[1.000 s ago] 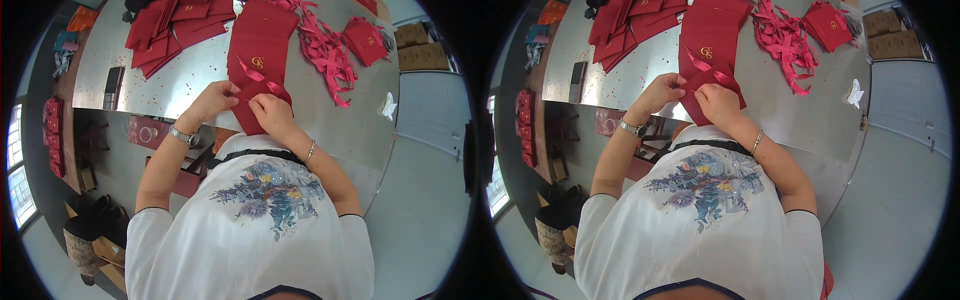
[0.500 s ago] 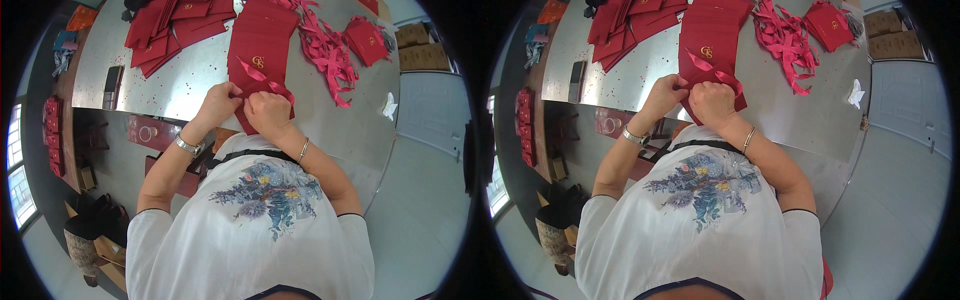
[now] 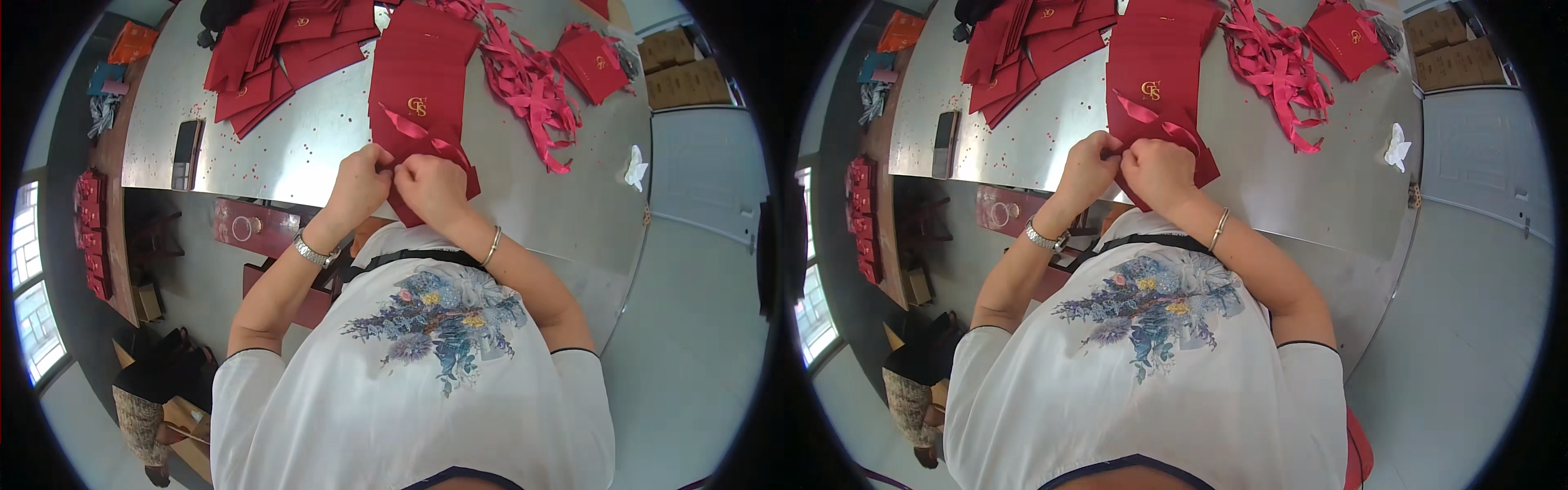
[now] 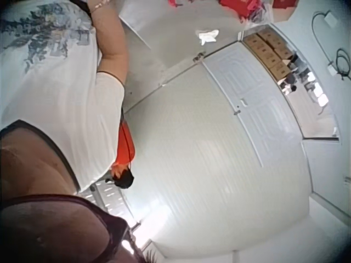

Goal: Tying pink ribbons onto red gift bags as part of a manual packaging process.

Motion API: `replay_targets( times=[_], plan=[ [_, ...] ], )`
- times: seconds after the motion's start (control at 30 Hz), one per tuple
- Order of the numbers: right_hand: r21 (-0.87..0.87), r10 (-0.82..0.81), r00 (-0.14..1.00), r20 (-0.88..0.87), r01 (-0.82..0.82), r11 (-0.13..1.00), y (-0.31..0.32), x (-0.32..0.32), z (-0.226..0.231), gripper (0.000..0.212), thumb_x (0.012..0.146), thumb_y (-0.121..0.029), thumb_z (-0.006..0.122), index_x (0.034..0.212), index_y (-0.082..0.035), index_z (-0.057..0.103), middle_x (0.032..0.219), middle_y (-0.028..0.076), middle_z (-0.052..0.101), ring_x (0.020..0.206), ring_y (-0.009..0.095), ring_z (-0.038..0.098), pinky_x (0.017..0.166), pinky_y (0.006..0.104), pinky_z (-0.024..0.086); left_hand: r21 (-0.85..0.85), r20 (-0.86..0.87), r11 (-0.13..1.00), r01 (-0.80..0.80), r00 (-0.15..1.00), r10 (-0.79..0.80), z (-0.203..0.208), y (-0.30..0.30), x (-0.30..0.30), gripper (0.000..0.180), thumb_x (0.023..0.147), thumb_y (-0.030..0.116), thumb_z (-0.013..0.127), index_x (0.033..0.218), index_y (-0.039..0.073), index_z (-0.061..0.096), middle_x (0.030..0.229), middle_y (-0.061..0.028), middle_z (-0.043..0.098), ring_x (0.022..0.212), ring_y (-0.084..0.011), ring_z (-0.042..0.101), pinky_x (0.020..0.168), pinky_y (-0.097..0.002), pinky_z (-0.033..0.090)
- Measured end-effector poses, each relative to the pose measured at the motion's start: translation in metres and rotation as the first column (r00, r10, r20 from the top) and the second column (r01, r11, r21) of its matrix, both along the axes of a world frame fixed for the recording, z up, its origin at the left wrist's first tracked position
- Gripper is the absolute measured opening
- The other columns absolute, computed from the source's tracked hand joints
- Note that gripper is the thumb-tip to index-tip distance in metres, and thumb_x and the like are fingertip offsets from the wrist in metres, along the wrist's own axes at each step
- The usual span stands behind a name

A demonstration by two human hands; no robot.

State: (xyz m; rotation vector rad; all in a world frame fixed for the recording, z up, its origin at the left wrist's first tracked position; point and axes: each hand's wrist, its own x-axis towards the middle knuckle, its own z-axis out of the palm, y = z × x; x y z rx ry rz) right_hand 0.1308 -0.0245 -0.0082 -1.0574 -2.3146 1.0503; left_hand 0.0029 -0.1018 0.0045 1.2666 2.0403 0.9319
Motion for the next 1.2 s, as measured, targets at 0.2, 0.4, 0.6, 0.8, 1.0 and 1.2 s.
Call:
replay_targets(
  times=[0.2,0.4,0.6,0.8,1.0,1.2],
  plan=[
    [0.581,0.186,0.978,0.089,-0.203,0.788,0.001,0.000,-0.004,0.009,0.072,-0.014,0.059,0.065,-0.009,0.059,0.064,0.008,0.062,0.058,0.024,0.063,0.053,0.0373,0.048,-0.046,0.047,0.998,-0.038,0.998,0.040,0.002,0.000,-0.005,0.018,0.078,0.003,0.063,0.095,-0.003,0.062,0.084,-0.0142,0.068,0.076,-0.0211,0.065,0.069,-0.0303,0.051],
    [0.304,0.111,0.993,0.045,-0.119,0.945,0.001,0.010,-0.001,0.016,0.080,-0.020,0.063,0.070,-0.007,0.061,0.070,0.010,0.062,0.065,0.028,0.064,0.059,0.0406,0.050,0.043,0.150,0.986,0.161,0.975,-0.166,-0.001,0.009,-0.025,0.017,0.090,0.013,0.060,0.094,-0.002,0.066,0.080,-0.0038,0.065,0.078,-0.0100,0.059,0.072,-0.0243,0.047],
    [0.071,0.021,0.998,-0.055,-0.017,0.997,-0.004,0.017,-0.002,0.016,0.081,-0.023,0.065,0.077,-0.008,0.066,0.078,0.009,0.065,0.071,0.030,0.064,0.061,0.0413,0.050,-0.190,0.406,0.931,0.311,0.889,-0.214,0.018,0.030,-0.036,0.014,0.089,0.010,0.059,0.091,-0.001,0.067,0.080,-0.0020,0.064,0.078,-0.0093,0.059,0.073,-0.0254,0.049],
    [0.016,0.017,0.998,-0.064,-0.016,1.000,-0.007,0.015,-0.003,0.016,0.081,-0.025,0.066,0.079,-0.009,0.068,0.080,0.007,0.066,0.073,0.029,0.064,0.063,0.0407,0.051,-0.091,-0.172,0.784,0.614,0.766,-0.620,0.015,0.038,-0.045,0.014,0.079,0.004,0.059,0.089,0.005,0.069,0.082,-0.0093,0.064,0.080,-0.0232,0.062,0.074,-0.0338,0.050],
    [0.099,0.029,0.999,-0.015,-0.028,0.995,-0.004,0.015,-0.001,0.017,0.081,-0.026,0.066,0.078,-0.009,0.067,0.078,0.009,0.065,0.072,0.030,0.065,0.064,0.0415,0.051,-0.199,-0.261,0.788,0.582,0.744,-0.615,0.023,0.041,-0.035,0.009,0.076,0.004,0.060,0.084,0.006,0.065,0.088,-0.0089,0.060,0.084,-0.0281,0.061,0.073,-0.0375,0.050],
    [0.334,0.240,0.922,0.302,-0.339,0.880,0.002,0.030,0.007,0.018,0.078,-0.025,0.070,0.075,-0.008,0.064,0.074,0.010,0.063,0.070,0.028,0.064,0.062,0.0398,0.048,-0.150,-0.530,0.834,0.532,0.669,-0.522,0.020,0.032,-0.030,0.009,0.075,0.006,0.060,0.083,0.009,0.063,0.091,-0.0078,0.056,0.085,-0.0272,0.062,0.068,-0.0387,0.052]
  ],
)
